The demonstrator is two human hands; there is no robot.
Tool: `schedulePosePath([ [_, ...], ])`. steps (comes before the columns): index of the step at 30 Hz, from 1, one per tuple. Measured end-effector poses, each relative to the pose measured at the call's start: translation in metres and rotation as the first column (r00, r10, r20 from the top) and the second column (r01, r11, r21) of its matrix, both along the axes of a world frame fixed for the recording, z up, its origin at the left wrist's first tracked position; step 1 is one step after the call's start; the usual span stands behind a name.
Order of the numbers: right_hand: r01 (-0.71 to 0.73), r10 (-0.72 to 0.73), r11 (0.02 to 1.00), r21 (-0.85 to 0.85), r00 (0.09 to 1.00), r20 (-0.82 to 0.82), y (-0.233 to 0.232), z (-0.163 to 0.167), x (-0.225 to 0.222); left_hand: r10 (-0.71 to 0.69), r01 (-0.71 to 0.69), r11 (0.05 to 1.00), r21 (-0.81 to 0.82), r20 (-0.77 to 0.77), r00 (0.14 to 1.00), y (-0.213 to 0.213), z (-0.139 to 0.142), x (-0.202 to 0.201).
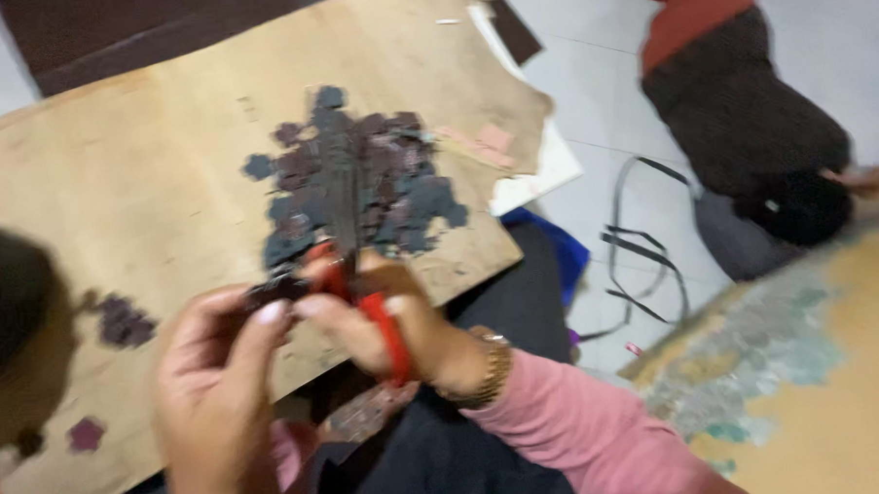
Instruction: The person sits at a workbench and trims the edges of small flower-shaped leather pieces one at a time using red-handled shears, rotating each piece in hand to cut around its scalloped edge, then places the trimmed piece on a growing pile on the board.
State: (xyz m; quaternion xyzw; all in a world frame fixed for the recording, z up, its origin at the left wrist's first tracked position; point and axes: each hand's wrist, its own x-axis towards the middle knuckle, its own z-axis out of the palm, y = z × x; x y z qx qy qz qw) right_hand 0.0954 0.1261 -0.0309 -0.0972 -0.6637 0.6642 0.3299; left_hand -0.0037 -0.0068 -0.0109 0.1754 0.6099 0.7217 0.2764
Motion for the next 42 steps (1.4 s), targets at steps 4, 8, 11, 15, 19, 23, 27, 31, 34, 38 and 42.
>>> schedulePosePath([
  [4,-0.018,0.022,0.996,-0.091,0.999,0.041,-0.002,-0.013,0.004,0.031,-0.016,0.996,0.089,-0.175,0.984,-0.001,-0.026,-0.005],
  [8,-0.026,0.022,0.996,-0.085,0.998,-0.056,0.001,-0.01,0.008,0.024,-0.025,1.0,0.002,-0.375,0.927,-0.008,-0.053,-0.014],
  [11,-0.012,0.013,0.999,-0.052,1.0,0.026,0.003,-0.003,0.015,0.006,-0.027,0.999,-0.041,-0.444,0.896,-0.009,-0.067,-0.024],
  [15,-0.039,0.044,0.994,-0.1,0.997,0.056,0.005,0.002,0.017,-0.012,-0.017,0.998,-0.057,-0.474,0.881,-0.006,-0.069,-0.026],
  [19,-0.046,0.05,0.992,-0.116,0.998,0.038,0.003,-0.004,0.017,-0.016,-0.013,0.998,-0.056,-0.477,0.879,0.0,-0.064,-0.028],
  [23,-0.102,0.072,0.95,-0.294,0.991,-0.109,-0.003,-0.018,0.011,0.005,-0.022,0.999,-0.034,-0.447,0.895,0.002,-0.048,-0.024],
  [27,-0.028,0.013,0.991,-0.133,0.994,-0.112,-0.006,-0.031,0.002,0.093,-0.076,0.995,0.071,-0.277,0.956,0.002,-0.021,-0.02],
  [31,-0.24,0.258,0.923,-0.301,0.966,0.019,-0.005,-0.032,0.004,0.163,-0.148,0.975,0.166,-0.082,0.983,0.001,-0.008,-0.012],
  [34,-0.313,0.319,0.943,-0.111,0.946,0.047,-0.004,-0.023,0.009,0.136,-0.129,0.967,0.219,-0.014,0.991,0.0,-0.006,-0.009],
  [38,-0.397,0.408,0.913,-0.097,0.903,0.135,-0.008,-0.006,0.008,0.108,-0.115,0.952,0.285,0.042,0.993,0.0,0.009,-0.011],
  [42,-0.46,0.464,0.886,-0.065,0.867,0.183,-0.014,0.002,0.005,0.076,-0.122,0.952,0.28,0.17,0.983,-0.003,0.026,-0.013],
])
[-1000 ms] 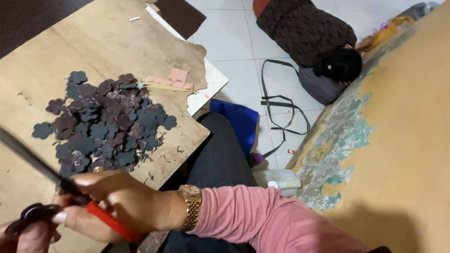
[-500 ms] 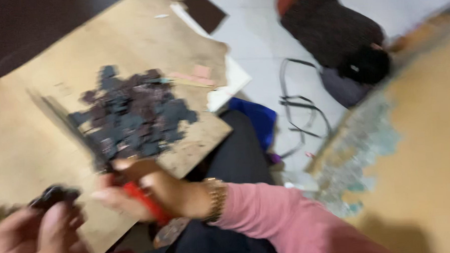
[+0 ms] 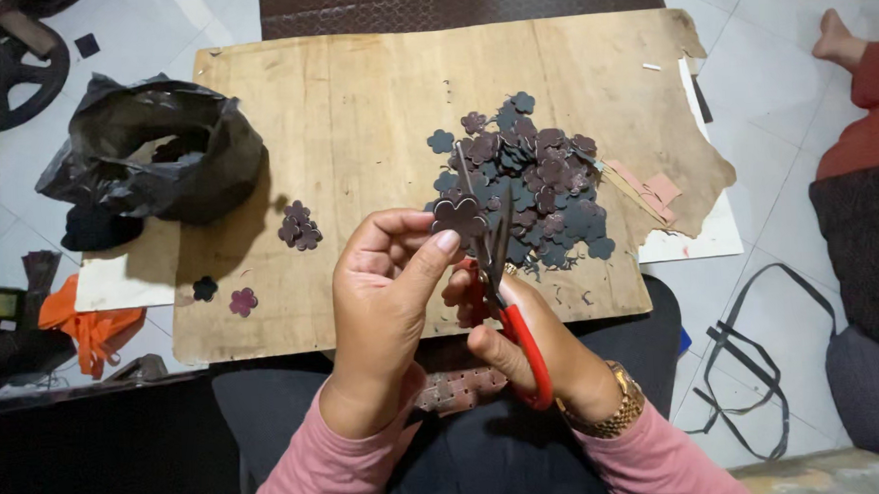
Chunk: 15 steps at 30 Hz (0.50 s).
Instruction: The person sits at a workbench and trims the edges of small flower-shaped leather pieces one at a time using red-handled shears, rotating each piece in hand to cut around its scalloped edge, then places the trimmed piece on a growing pile on the board.
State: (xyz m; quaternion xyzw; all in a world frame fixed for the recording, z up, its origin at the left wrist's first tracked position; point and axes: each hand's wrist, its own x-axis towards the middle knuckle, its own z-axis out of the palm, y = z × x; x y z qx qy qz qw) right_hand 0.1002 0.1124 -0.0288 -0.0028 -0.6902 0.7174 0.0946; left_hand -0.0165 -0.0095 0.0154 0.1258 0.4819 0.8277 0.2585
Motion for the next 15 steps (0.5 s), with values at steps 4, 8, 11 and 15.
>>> schedulePosePath([
  [4,-0.012,0.011,0.999,0.046,1.0,0.022,-0.002,-0.001,-0.002,-0.003,0.002,1.0,-0.02,-0.046,0.999,-0.003,0.001,0.0],
  [8,0.003,-0.005,0.993,0.114,1.0,0.012,0.001,-0.003,-0.004,0.016,-0.017,1.0,-0.025,-0.061,0.998,-0.001,-0.006,0.002],
  [11,0.022,-0.021,0.989,0.146,1.0,-0.01,0.003,-0.003,-0.005,0.023,-0.026,0.999,-0.032,-0.087,0.996,0.003,-0.006,0.004],
  [15,0.047,-0.043,0.987,0.152,0.999,-0.027,0.005,-0.004,-0.004,0.028,-0.037,0.997,-0.063,-0.132,0.991,0.007,-0.004,0.008],
])
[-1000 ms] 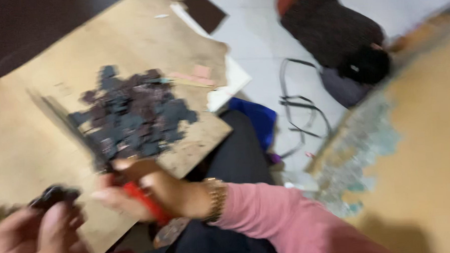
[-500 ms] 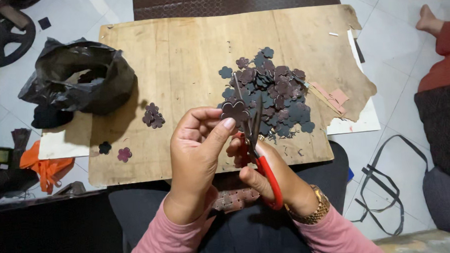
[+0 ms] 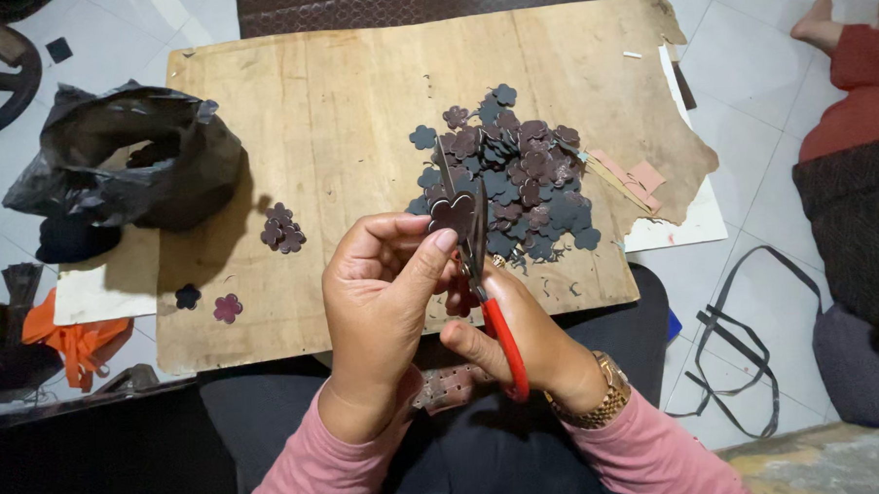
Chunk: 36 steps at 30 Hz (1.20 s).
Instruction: The person sits at a workbench and trims the edges of small flower-shaped leather pieces one at a time using red-handled shears, rotating each piece in hand to cut around its scalloped edge, then places the trimmed piece on a growing pile on the board.
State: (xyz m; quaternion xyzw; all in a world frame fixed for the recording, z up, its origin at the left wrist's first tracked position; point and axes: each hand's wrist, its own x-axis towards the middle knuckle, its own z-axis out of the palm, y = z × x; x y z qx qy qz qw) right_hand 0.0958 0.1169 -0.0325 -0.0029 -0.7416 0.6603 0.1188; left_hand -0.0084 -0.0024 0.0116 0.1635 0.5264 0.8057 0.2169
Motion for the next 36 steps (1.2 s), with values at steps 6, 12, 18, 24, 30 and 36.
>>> schedulePosePath([
  [6,0.036,-0.036,0.999,0.001,0.999,0.005,0.005,-0.002,0.001,-0.017,0.017,1.0,0.021,0.034,0.999,0.005,0.001,0.005],
  [12,0.056,-0.055,0.998,-0.026,0.998,0.033,0.004,-0.006,0.004,-0.021,0.021,1.0,0.014,0.011,1.0,0.006,-0.001,0.007],
  [18,0.05,-0.05,0.999,0.007,0.999,0.0,0.003,-0.001,0.001,-0.036,0.032,0.998,0.062,0.051,0.998,0.006,-0.006,0.005],
  [24,0.052,-0.055,0.995,-0.084,0.998,-0.034,-0.003,-0.004,-0.003,-0.022,0.021,1.0,-0.021,-0.037,0.999,0.0,-0.01,0.003],
  [30,0.036,-0.036,0.999,-0.002,0.999,-0.017,0.003,-0.002,0.002,0.072,-0.081,0.994,-0.072,-0.12,0.99,-0.001,-0.013,0.003],
  [36,0.02,-0.026,0.997,-0.081,0.998,-0.065,0.004,0.001,0.005,0.049,-0.056,0.996,-0.067,-0.11,0.993,0.003,-0.009,0.005],
])
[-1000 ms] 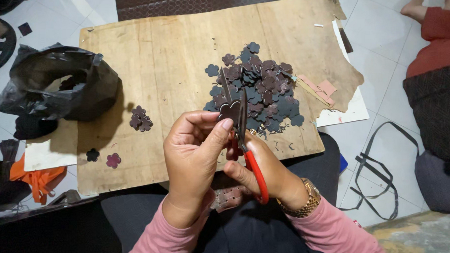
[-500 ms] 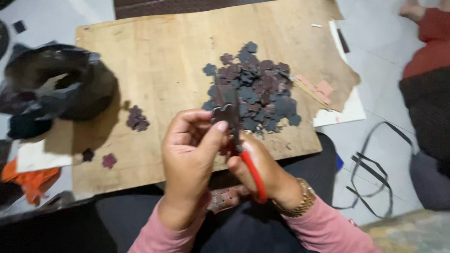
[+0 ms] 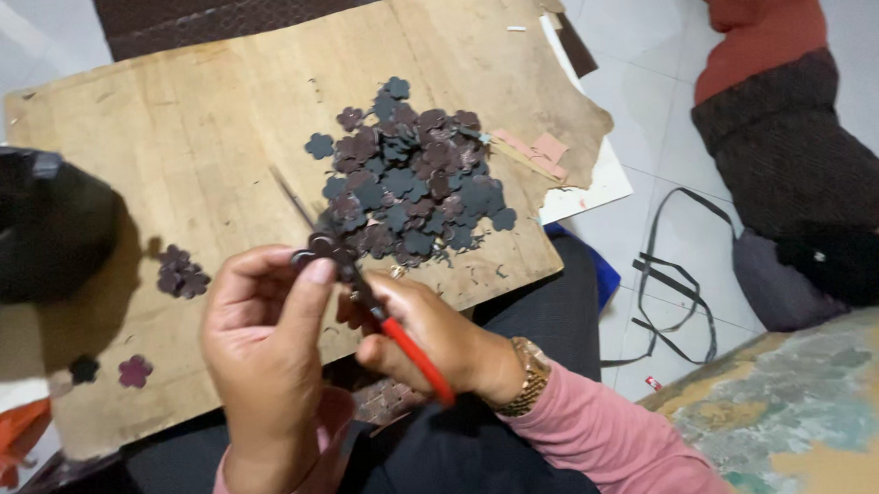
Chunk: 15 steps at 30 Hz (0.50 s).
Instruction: The person sits at a workbench and trims the edges of small flower-shaped leather pieces one at a time using red-handled shears, rotating each piece in hand to cut around its scalloped edge, then places the trimmed piece on a growing pile on the board.
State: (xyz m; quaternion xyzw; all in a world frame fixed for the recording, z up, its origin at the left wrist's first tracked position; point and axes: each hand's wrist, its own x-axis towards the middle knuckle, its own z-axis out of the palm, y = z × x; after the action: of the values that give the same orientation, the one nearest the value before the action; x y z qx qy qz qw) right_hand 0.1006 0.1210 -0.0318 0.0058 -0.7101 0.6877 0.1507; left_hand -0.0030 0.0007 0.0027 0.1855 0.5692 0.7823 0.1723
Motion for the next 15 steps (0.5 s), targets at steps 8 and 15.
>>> schedulePosePath([
  [8,-0.067,0.07,0.995,-0.077,0.997,0.031,-0.0021,-0.0108,-0.0006,-0.154,0.141,0.987,0.08,0.192,0.969,-0.0004,0.0032,0.001],
  [15,-0.096,0.099,0.993,-0.072,0.995,0.035,-0.0077,-0.0069,-0.0015,-0.263,0.241,0.963,0.117,0.236,0.935,-0.0083,0.01,-0.0028],
])
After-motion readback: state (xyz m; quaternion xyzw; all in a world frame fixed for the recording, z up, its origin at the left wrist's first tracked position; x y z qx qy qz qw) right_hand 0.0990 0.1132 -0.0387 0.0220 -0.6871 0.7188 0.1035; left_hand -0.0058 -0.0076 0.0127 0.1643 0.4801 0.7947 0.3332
